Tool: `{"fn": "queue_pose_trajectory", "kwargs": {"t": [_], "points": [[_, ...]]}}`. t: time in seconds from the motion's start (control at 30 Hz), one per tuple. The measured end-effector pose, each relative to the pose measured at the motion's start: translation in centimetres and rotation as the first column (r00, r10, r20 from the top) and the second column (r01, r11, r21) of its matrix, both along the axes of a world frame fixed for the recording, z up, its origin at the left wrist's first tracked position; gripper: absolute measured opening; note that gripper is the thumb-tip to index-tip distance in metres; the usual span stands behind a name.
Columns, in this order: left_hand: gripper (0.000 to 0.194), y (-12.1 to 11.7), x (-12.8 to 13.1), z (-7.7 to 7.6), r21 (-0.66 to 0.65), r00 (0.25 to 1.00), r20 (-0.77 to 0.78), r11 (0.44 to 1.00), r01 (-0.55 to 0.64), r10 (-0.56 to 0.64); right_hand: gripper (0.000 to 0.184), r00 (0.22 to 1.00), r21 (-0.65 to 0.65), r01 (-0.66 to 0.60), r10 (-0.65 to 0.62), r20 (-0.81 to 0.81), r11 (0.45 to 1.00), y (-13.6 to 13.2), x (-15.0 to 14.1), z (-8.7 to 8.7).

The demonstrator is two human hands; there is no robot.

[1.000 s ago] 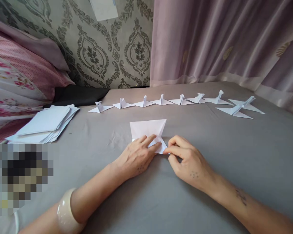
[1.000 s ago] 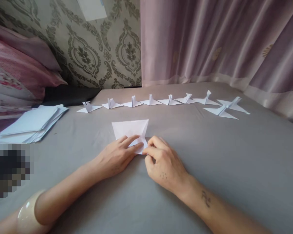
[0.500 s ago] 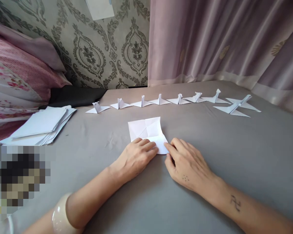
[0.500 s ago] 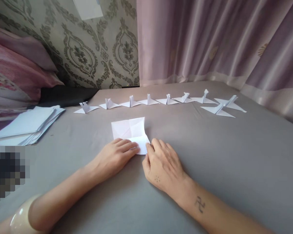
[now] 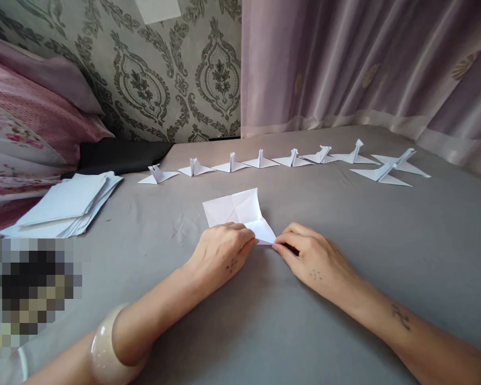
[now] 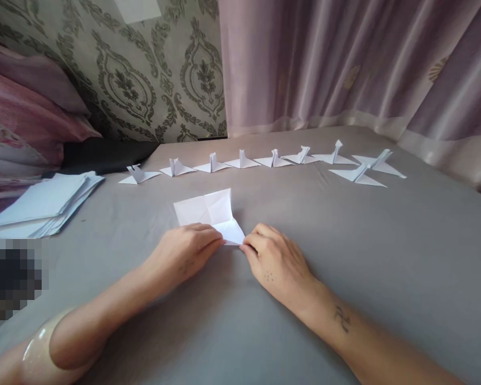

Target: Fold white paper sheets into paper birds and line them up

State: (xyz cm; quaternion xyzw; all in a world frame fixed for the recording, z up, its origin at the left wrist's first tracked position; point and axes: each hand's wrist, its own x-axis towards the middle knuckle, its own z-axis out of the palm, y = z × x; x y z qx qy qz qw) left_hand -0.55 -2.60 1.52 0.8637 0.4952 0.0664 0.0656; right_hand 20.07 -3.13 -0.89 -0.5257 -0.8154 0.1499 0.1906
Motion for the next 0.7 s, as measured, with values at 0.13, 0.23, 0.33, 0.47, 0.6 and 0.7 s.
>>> {"fn": "queue_pose_trajectory", "kwargs": {"t": [0.13,0.23,0.33,0.47,0.6,0.7], "points": [[0.031,0.4,0.6,0.3,-0.054,0.998,-0.030,0.997,-0.055,0.054,0.021,0.999,-0.082,-0.002,-0.003,-0.052,0.997,0.4,0.5,0.2],[0.031,0.9,0.9,0.1,-0.051,0.997,-0.058,0.997,-0.053,0.050,0.024,0.998,-0.127,-0.015,0.006,-0.067,0.992,0.7,0.9,0.1],[0.030,1.4,0.9,-0.3,-0.031,0.998,-0.055,0.999,-0.010,0.008,0.026,0.997,-0.151,-0.021,0.009,-0.080,0.988,0.9,1.3,0.1],[0.027,1.9,0.7,-0.6,-0.015,0.999,-0.025,0.999,0.030,-0.031,0.024,0.997,-0.169,-0.012,-0.002,-0.082,0.986,0.9,1.3,0.3],[0.028,1.8,0.4,-0.2,-0.020,0.997,-0.042,0.997,0.069,-0.070,0.016,0.997,-0.141,-0.003,-0.007,-0.075,0.990,0.8,0.9,0.4],[0.025,1.1,0.4,0.0,-0.008,0.986,-0.102,0.991,0.135,-0.135,0.016,0.999,-0.098,-0.023,0.019,-0.035,0.995,0.5,0.7,0.5]]}}
